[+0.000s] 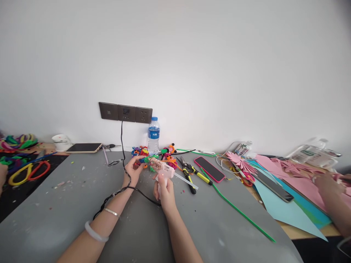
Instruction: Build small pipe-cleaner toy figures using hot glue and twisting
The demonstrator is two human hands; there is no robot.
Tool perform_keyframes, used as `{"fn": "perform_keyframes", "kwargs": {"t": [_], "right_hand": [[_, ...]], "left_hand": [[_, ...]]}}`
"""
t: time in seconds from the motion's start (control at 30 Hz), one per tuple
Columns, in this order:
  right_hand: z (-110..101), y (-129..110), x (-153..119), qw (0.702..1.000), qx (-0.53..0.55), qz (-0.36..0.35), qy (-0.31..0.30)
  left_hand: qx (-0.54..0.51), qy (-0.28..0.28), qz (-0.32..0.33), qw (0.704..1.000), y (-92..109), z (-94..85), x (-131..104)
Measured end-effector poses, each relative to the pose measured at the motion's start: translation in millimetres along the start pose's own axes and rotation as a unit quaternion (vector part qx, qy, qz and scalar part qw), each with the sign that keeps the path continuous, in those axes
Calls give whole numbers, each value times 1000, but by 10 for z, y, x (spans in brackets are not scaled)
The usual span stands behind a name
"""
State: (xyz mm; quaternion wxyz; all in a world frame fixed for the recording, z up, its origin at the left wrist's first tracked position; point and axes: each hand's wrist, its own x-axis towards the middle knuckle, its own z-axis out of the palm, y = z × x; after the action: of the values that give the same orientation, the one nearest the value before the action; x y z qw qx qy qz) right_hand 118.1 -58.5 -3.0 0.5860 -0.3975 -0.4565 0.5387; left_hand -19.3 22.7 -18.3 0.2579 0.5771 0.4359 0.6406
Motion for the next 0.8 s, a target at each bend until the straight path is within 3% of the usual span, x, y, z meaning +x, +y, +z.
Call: {"fn": "perform_keyframes", "kwargs": {"t": [0.5, 0.8], "right_hand": [[-3, 2, 5, 1000, -4, 5, 4], [1, -1, -3, 1000, -10, 7, 11]], "left_hand": [[3, 8, -10, 1000, 49, -9, -2], [10, 26, -4, 1000, -25, -6, 8]]}}
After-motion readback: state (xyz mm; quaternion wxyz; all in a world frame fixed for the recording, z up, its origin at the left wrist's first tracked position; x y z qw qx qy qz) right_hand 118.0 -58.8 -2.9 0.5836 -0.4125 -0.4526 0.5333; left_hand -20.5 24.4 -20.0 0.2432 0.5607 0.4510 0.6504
